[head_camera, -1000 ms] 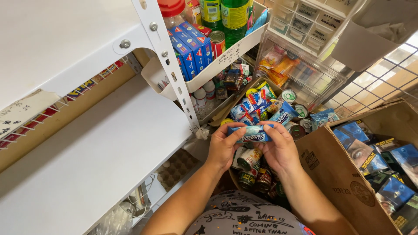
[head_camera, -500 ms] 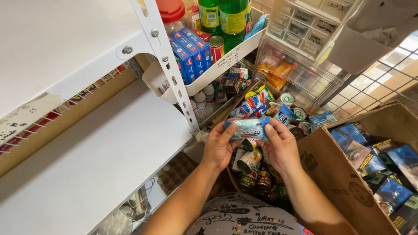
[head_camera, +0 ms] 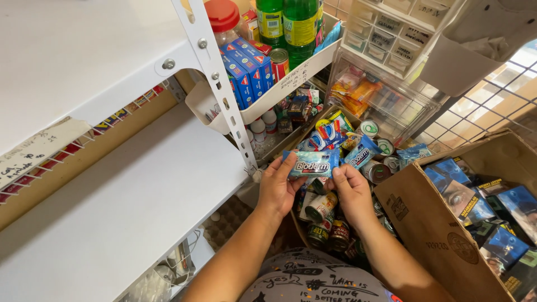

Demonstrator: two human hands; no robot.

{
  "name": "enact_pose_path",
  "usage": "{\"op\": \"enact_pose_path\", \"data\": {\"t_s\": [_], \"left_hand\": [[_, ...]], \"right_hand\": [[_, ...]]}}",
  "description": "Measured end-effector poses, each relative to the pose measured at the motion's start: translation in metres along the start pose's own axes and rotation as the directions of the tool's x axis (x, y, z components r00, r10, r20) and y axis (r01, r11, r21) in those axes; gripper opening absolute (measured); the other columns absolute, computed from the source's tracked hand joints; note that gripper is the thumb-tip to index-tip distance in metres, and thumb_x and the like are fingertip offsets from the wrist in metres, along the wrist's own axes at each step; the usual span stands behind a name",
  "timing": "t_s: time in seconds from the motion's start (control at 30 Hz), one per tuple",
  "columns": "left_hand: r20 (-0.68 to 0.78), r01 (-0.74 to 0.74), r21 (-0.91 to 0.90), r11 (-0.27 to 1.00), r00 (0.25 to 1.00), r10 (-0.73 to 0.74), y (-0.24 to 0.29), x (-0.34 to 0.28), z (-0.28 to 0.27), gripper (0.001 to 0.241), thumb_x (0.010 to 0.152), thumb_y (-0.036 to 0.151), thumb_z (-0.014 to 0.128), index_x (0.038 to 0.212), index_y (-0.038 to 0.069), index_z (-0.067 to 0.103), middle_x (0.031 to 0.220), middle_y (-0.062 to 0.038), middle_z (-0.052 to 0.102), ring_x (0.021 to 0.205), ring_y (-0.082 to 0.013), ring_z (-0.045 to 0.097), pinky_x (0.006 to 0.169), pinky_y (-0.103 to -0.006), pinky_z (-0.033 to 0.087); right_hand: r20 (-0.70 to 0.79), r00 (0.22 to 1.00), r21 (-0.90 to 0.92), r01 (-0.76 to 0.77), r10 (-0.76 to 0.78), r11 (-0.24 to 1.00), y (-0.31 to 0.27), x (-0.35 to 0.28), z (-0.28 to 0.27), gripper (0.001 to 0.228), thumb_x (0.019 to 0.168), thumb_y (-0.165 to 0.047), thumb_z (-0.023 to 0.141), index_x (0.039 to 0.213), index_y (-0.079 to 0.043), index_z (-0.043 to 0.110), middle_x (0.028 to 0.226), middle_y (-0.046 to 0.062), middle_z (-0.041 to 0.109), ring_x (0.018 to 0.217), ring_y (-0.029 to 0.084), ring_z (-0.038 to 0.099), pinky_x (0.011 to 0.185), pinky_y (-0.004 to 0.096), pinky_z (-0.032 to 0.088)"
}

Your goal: Stocking bars of soap on a metal shelf in a grocery store.

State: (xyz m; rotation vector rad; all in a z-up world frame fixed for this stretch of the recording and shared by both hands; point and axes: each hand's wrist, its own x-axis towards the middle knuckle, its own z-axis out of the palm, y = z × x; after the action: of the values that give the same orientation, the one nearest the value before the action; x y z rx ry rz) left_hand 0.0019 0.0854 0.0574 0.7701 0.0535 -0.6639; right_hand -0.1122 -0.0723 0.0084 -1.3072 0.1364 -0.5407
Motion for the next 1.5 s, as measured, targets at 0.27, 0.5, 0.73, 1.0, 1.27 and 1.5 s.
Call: {"op": "enact_pose_path", "data": {"t_s": [0.27,0.5,0.73,1.0,1.27,1.5], "left_hand": [[0.092,0.018,0.146,0.989,0.995,-0.031,0.010,-0.011,0.010,0.034,0.094,0.029,0.073,0.121,0.009,0.071,0.104,-0.002,0.073,0.090,-0.0122,0.070,0.077,-0.0299,0.058],[0.129,0.022,-0.015,1.000,0.991,-0.020,0.036,-0.027,0.024,0.050,0.095,0.051,0.052,0.123,0.010,0.060,0.112,-0.006,0.072,0.096,-0.0193,0.069,0.084,-0.0375,0.058],[0.338,-0.411,0.205,0.889,0.881,0.329,0.067,-0.055,0.034,0.037,0.095,0.018,0.071,0.129,0.009,0.059,0.117,-0.001,0.067,0.106,-0.0120,0.063,0.095,-0.0296,0.052],[0.449,-0.685,0.368,0.629,0.723,0.524,0.166,-0.109,0.069,0.033,0.095,0.007,0.074,0.126,0.002,0.065,0.112,-0.002,0.068,0.095,-0.0088,0.060,0.078,-0.0245,0.052],[0.493,-0.853,0.425,0.303,0.499,0.713,0.279,-0.133,0.103,0.037,0.099,0.011,0.071,0.131,-0.002,0.058,0.114,-0.004,0.069,0.100,-0.0087,0.065,0.089,-0.0250,0.056],[0.232,-0.757,0.548,0.356,0.546,0.805,0.380,-0.108,0.127,0.037,0.096,0.016,0.068,0.130,0.003,0.059,0.101,-0.003,0.067,0.086,-0.0108,0.069,0.071,-0.0314,0.062]], "right_hand": [[-0.021,0.980,0.237,-0.187,0.197,0.953,-0.043,0.000,0.022,0.028,0.095,-0.016,0.067,0.121,-0.007,0.062,0.107,0.006,0.069,0.095,0.015,0.068,0.078,0.034,0.058],[0.047,0.979,0.389,-0.201,0.198,0.899,-0.049,0.005,0.033,0.023,0.094,-0.010,0.070,0.114,-0.006,0.059,0.107,0.008,0.071,0.090,0.019,0.071,0.076,0.036,0.061],[0.194,0.980,0.390,-0.117,0.043,0.914,-0.063,0.027,0.072,0.026,0.099,-0.003,0.074,0.119,-0.006,0.058,0.099,0.006,0.065,0.077,0.013,0.060,0.067,0.028,0.051],[0.364,0.915,0.147,0.126,-0.172,0.981,-0.137,0.058,0.141,0.030,0.093,0.006,0.070,0.119,-0.002,0.058,0.111,0.007,0.066,0.102,0.013,0.063,0.087,0.028,0.051],[0.517,0.767,0.208,0.319,-0.381,0.925,-0.199,0.104,0.213,0.040,0.096,0.005,0.065,0.134,0.000,0.053,0.119,0.005,0.063,0.110,0.011,0.061,0.095,0.026,0.051],[0.556,0.720,0.002,0.500,-0.417,0.866,-0.249,0.123,0.286,0.047,0.091,0.000,0.064,0.137,-0.001,0.054,0.122,0.006,0.064,0.114,0.013,0.063,0.093,0.025,0.053]]}}
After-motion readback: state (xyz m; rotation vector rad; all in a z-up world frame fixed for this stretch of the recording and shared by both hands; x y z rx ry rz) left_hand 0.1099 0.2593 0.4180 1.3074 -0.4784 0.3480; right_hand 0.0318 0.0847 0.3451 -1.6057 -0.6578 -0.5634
